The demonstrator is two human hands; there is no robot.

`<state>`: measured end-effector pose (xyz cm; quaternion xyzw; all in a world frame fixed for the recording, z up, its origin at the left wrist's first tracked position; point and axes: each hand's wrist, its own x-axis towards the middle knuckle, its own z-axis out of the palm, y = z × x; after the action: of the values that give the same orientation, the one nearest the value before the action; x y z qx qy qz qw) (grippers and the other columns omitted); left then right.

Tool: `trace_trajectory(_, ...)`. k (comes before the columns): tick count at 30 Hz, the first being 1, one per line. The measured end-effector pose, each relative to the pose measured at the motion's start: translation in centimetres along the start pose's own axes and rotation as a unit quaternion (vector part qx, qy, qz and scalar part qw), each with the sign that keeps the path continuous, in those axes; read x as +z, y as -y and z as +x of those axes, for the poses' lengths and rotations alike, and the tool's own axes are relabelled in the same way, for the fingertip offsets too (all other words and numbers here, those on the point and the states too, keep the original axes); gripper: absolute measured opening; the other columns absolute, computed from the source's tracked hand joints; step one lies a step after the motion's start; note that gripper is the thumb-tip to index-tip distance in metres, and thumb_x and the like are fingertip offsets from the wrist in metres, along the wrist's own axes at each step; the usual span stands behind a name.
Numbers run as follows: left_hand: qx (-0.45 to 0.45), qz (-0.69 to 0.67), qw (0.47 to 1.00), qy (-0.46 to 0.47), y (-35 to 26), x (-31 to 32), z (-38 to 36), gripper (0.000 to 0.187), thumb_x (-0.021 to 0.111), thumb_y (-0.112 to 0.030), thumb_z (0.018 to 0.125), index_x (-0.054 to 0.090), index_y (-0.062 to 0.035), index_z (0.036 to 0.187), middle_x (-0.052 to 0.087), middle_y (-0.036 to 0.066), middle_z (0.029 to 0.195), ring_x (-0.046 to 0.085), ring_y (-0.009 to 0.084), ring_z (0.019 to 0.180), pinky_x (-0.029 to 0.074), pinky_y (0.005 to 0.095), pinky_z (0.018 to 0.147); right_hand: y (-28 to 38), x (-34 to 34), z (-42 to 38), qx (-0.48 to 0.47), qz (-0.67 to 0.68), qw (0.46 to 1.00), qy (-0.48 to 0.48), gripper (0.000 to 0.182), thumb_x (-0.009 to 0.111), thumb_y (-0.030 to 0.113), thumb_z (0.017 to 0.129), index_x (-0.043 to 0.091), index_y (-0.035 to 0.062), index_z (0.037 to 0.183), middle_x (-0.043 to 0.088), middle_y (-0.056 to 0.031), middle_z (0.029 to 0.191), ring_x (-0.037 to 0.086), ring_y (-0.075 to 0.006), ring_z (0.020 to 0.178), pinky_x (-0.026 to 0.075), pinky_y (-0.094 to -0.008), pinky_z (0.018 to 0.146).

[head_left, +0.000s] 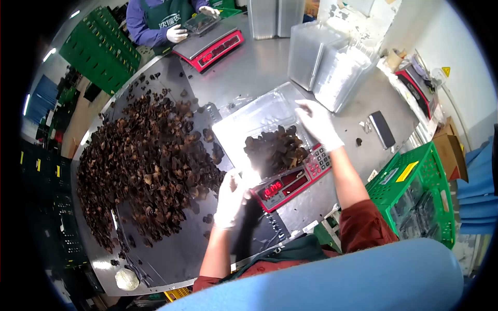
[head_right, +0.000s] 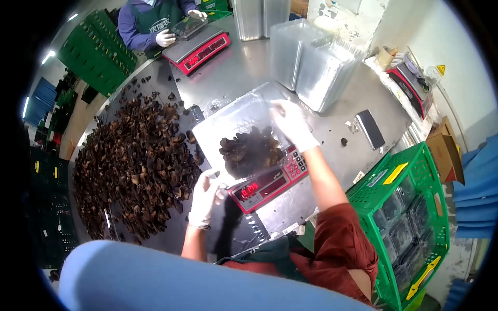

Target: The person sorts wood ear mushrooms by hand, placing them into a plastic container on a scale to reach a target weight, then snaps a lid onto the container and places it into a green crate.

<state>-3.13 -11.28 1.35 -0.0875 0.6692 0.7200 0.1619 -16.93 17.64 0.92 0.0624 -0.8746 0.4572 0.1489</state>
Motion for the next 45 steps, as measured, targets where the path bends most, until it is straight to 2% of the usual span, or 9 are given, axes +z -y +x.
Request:
trace_trajectory(2, -0.004, -0.008, 1.0, 0.004, 0.8, 1.0, 0.9, 0.031, 0.061, -0.016, 0.094, 0.049, -0.006, 0.12, 0.064, 0.004, 0.086, 0.055, 0.0072, 0.06, 0.043, 0.0183, 0.049, 0.3, 1.3, 1.6, 0.049, -0.08, 0.993, 0.065, 0.05, 0.06, 0.026, 0.09, 0.052, 0.0001, 0.132, 0.058, -0.0204, 0.127, 0.055, -0.0291, 0.121, 0.041, -0.0371, 0.104)
trace_trajectory(7, -0.015, -0.115, 0.993, 0.018, 1.1, 0.6, 1.3, 0.022, 0.058, -0.016, 0.095, 0.052, -0.003, 0.112, 0.064, 0.007, 0.084, 0.06, 0.0122, 0.062, 0.049, 0.0238, 0.054, 2.2, -0.1, 0.7, 0.053, 0.283, 0.954, 0.08, 0.04, 0.056, 0.022, 0.096, 0.055, 0.0039, 0.132, 0.058, -0.0101, 0.131, 0.053, -0.0151, 0.117, 0.043, -0.0296, 0.096)
trace_trajectory(11, -0.093, -0.282, 0.952, 0.073, 1.4, -1.5, 1.1, 0.025, 0.057, -0.024, 0.097, 0.057, -0.0017, 0.108, 0.065, 0.008, 0.089, 0.067, 0.0178, 0.073, 0.057, 0.03, 0.065, 3.5, -4.4, -5.3, 0.106, 0.215, 0.953, 0.183, 0.043, 0.063, 0.011, 0.089, 0.055, 0.0056, 0.131, 0.06, -0.003, 0.111, 0.058, -0.0085, 0.094, 0.047, -0.0238, 0.081)
trace_trajectory(19, 0.022, -0.1, 0.993, 0.056, 2.7, -0.2, -0.3, 0.021, 0.06, -0.007, 0.091, 0.054, -0.0027, 0.111, 0.063, 0.007, 0.092, 0.064, 0.0138, 0.075, 0.055, 0.027, 0.067, 1.7, -3.1, -12.2, 0.288, 0.374, 0.865, 0.168, 0.029, 0.065, 0.007, 0.087, 0.053, 0.0017, 0.113, 0.06, -0.005, 0.078, 0.059, -0.0097, 0.068, 0.05, -0.0238, 0.063)
trace_trajectory(31, 0.095, -0.08, 0.989, 0.082, 6.1, -2.2, -5.1, 0.029, 0.063, -0.001, 0.085, 0.045, -0.0083, 0.105, 0.054, 0.003, 0.09, 0.057, 0.0106, 0.079, 0.05, 0.026, 0.071, 4.5, -1.8, -19.7, 0.245, 0.373, 0.88, 0.163, 0.018, 0.058, 0.0, 0.086, 0.05, 0.0046, 0.102, 0.058, -0.0061, 0.084, 0.059, -0.0105, 0.078, 0.049, -0.0258, 0.071)
trace_trajectory(35, 0.15, 0.073, 0.98, 0.106, 3.2, -2.7, -7.1, 0.074, 0.071, -0.004, 0.081, 0.032, -0.0068, 0.145, 0.051, 0.007, 0.109, 0.055, 0.0159, 0.1, 0.047, 0.0323, 0.093, 4.2, -1.7, -20.0, -0.01, 0.125, 0.985, 0.12, 0.017, 0.058, -0.006, 0.078, 0.055, 0.0029, 0.092, 0.061, -0.0109, 0.087, 0.061, -0.0222, 0.082, 0.05, -0.0334, 0.074)
trace_trajectory(40, 0.446, 0.365, 0.817, -0.004, 6.1, -3.2, -6.8, 0.054, 0.078, -0.002, 0.07, 0.063, -0.0113, 0.121, 0.055, 0.018, 0.12, 0.057, 0.035, 0.108, 0.048, 0.0419, 0.094, 5.7, -2.0, -19.5, -0.272, 0.009, 0.962, 0.026, 0.023, 0.072, -0.006, 0.067, 0.055, 0.0046, 0.077, 0.066, -0.0137, 0.094, 0.064, -0.0333, 0.085, 0.052, -0.0412, 0.076)
trace_trajectory(42, 0.367, 0.297, 0.881, -0.009, 7.1, -3.1, -7.3, 0.051, 0.079, -0.003, 0.072, 0.063, -0.011, 0.12, 0.055, 0.019, 0.121, 0.058, 0.0361, 0.107, 0.049, 0.0432, 0.092, 6.5, -2.1, -19.8, -0.314, -0.009, 0.949, -0.022, 0.024, 0.073, -0.006, 0.066, 0.055, 0.0046, 0.077, 0.066, -0.0142, 0.094, 0.063, -0.0328, 0.086, 0.051, -0.0403, 0.076)
trace_trajectory(45, 0.404, 0.253, 0.878, 0.033, 6.4, -3.2, -7.0, 0.04, 0.072, -0.007, 0.082, 0.061, -0.0063, 0.121, 0.056, 0.019, 0.123, 0.057, 0.0332, 0.11, 0.047, 0.0398, 0.095, 8.3, -2.6, -21.7, -0.117, 0.146, 0.982, -0.014, 0.016, 0.066, -0.008, 0.074, 0.057, 0.0026, 0.081, 0.066, -0.0137, 0.095, 0.064, -0.0267, 0.085, 0.051, -0.0372, 0.078)
